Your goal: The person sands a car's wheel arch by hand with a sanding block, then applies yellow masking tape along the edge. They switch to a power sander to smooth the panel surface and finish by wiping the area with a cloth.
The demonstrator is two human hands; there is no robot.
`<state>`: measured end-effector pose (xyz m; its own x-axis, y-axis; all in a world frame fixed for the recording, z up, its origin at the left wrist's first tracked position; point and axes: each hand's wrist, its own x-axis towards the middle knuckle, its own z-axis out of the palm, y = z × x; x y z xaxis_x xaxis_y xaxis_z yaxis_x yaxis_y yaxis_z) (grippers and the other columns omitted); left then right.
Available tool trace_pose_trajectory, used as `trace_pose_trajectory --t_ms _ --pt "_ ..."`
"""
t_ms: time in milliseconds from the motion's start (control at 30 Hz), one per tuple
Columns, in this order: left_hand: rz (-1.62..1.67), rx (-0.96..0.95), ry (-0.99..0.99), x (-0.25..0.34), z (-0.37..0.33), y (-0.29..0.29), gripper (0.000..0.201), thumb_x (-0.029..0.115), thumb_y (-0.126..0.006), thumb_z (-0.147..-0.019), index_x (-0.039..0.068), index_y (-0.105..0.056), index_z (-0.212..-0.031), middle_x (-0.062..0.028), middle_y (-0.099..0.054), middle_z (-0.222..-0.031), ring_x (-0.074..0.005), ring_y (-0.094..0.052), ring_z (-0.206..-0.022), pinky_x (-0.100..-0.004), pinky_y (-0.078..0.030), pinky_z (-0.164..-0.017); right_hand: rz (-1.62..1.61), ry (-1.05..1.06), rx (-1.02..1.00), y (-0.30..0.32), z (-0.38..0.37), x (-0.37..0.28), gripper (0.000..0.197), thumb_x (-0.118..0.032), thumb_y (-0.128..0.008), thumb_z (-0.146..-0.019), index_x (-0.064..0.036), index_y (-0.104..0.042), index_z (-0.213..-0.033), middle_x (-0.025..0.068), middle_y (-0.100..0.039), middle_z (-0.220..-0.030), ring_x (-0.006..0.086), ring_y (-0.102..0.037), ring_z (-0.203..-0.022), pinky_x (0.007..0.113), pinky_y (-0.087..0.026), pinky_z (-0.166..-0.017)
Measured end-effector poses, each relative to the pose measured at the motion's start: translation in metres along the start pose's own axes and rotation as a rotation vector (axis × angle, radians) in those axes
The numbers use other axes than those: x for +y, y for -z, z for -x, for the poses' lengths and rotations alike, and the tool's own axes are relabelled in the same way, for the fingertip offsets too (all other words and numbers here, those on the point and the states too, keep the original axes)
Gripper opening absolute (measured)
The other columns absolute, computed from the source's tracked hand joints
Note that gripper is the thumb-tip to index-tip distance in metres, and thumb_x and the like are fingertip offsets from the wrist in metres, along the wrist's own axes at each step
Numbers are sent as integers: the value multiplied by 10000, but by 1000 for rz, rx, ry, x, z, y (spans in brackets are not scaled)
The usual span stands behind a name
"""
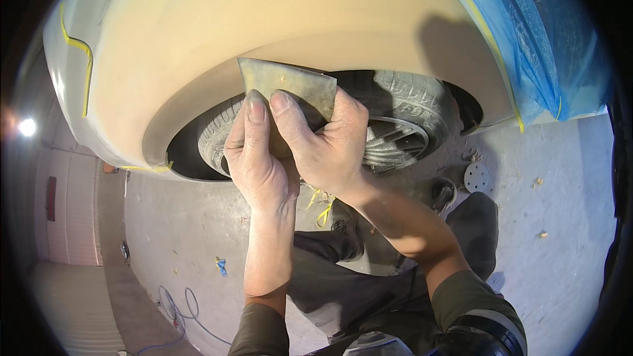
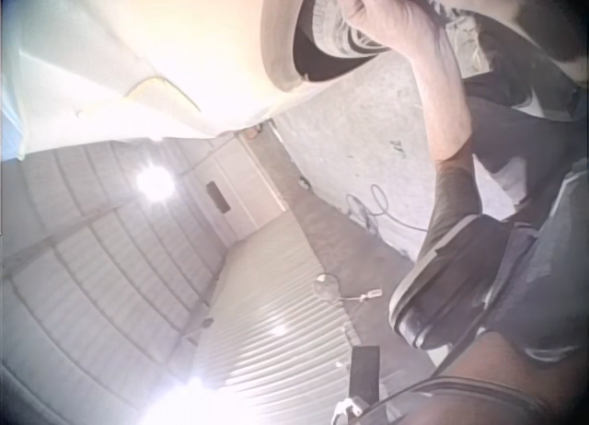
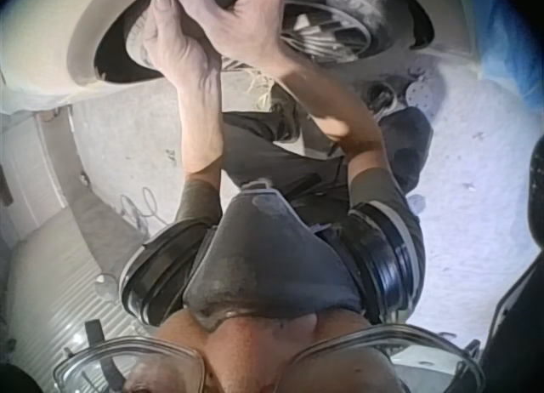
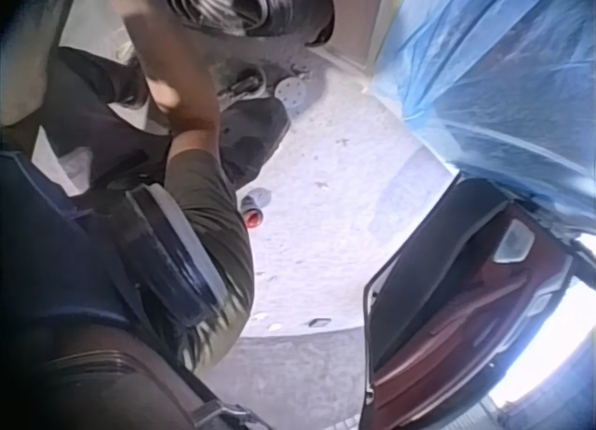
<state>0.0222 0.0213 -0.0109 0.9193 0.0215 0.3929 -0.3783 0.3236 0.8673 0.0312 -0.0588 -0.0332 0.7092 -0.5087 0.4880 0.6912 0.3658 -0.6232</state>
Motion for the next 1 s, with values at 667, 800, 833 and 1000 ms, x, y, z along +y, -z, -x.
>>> trace_pose_trajectory --t_ms 667,800,833,1000 --pt "-29 -26 29 -9 7 -32 244 208 -617 -1062 -19 -700 -1088 -14 -680 -986 -85 -608 -873 -252 -505 -791 -55 51 53 27 -1 -4 149 -66 -683 -979 38 -701 -1084 75 -769 -953 84 -683 -845 267 -560 -756" --pt "-41 -44 51 -13 9 -40 226 201 -615 -1063 -8 -697 -1048 -2 -666 -959 -75 -591 -858 -245 -495 -778 -99 17 104 35 -2 -6 152 -69 -691 -937 39 -724 -1039 117 -785 -904 158 -757 -804 302 -597 -736" --pt "-36 -50 58 -15 10 -42 223 200 -615 -1063 -6 -695 -1036 1 -661 -952 -73 -585 -854 -243 -491 -774 -109 20 110 37 -3 -6 151 -71 -689 -939 38 -724 -1038 116 -785 -903 157 -756 -803 302 -596 -735" --pt "-41 -75 64 -22 12 -54 217 194 -610 -1065 -4 -688 -1017 5 -654 -940 -67 -573 -845 -234 -479 -764 -128 49 153 47 -5 -6 143 -76 -682 -947 32 -724 -1031 111 -783 -894 148 -749 -792 299 -592 -730"
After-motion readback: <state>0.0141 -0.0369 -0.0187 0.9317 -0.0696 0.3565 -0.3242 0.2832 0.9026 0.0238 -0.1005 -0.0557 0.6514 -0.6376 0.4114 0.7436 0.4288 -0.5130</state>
